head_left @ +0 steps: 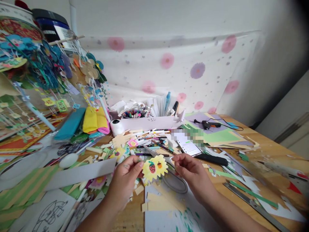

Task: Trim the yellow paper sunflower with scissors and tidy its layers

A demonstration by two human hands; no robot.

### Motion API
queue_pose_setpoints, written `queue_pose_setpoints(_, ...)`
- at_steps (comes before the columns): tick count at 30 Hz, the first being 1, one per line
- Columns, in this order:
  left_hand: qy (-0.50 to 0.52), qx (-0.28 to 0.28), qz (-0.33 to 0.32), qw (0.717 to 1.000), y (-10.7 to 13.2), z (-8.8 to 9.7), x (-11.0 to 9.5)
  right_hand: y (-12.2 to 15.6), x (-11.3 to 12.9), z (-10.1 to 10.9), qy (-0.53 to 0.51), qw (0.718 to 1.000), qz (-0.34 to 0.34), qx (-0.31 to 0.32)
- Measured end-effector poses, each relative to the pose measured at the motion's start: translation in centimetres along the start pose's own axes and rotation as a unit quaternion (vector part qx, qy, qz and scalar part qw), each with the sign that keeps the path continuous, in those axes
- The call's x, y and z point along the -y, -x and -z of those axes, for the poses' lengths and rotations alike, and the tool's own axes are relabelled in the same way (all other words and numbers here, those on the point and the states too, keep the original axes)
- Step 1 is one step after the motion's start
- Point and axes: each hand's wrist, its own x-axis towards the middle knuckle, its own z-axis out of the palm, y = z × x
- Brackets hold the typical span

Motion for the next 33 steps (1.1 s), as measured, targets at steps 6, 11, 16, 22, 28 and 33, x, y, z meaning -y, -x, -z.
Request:
queue_pose_setpoints(6, 0.018, -0.025, -0.003, 1.0, -0.2, 0.0, -0.1, 0.2, 0.0, 0.7, 0.006, 0.998, 0.037, -0.043)
queue_pose_setpoints(11, 0.034, -0.047, -0.005, 0.998, -0.6, 0.4, 0.4, 0.0, -0.4, 1.8, 0.027, 0.992, 0.074, -0.095)
queue_pose_setpoints(16, 0.035, -0.031, -0.005, 0.999, -0.3, 0.1, 0.3, 0.0, -0.8, 1.2, 0.203, 0.968, 0.145, 0.017)
queue_pose_setpoints(22, 0.017, 0.008, -0.018, 1.0, 0.2, -0.2, 0.4, 0.2, -1.1, 0.2, 0.201, 0.969, 0.095, 0.107)
queue_pose_setpoints(28, -0.011, 0.046, -0.018, 0.999, 0.6, -0.2, 0.1, 0.1, -0.9, 0.0, 0.084, 0.987, -0.012, 0.135)
queue_pose_setpoints(33, -0.047, 0.023, -0.049, 0.997, 0.4, 0.4, 0.3, 0.0, -1.1, -0.2, 0.025, 0.994, -0.047, 0.095)
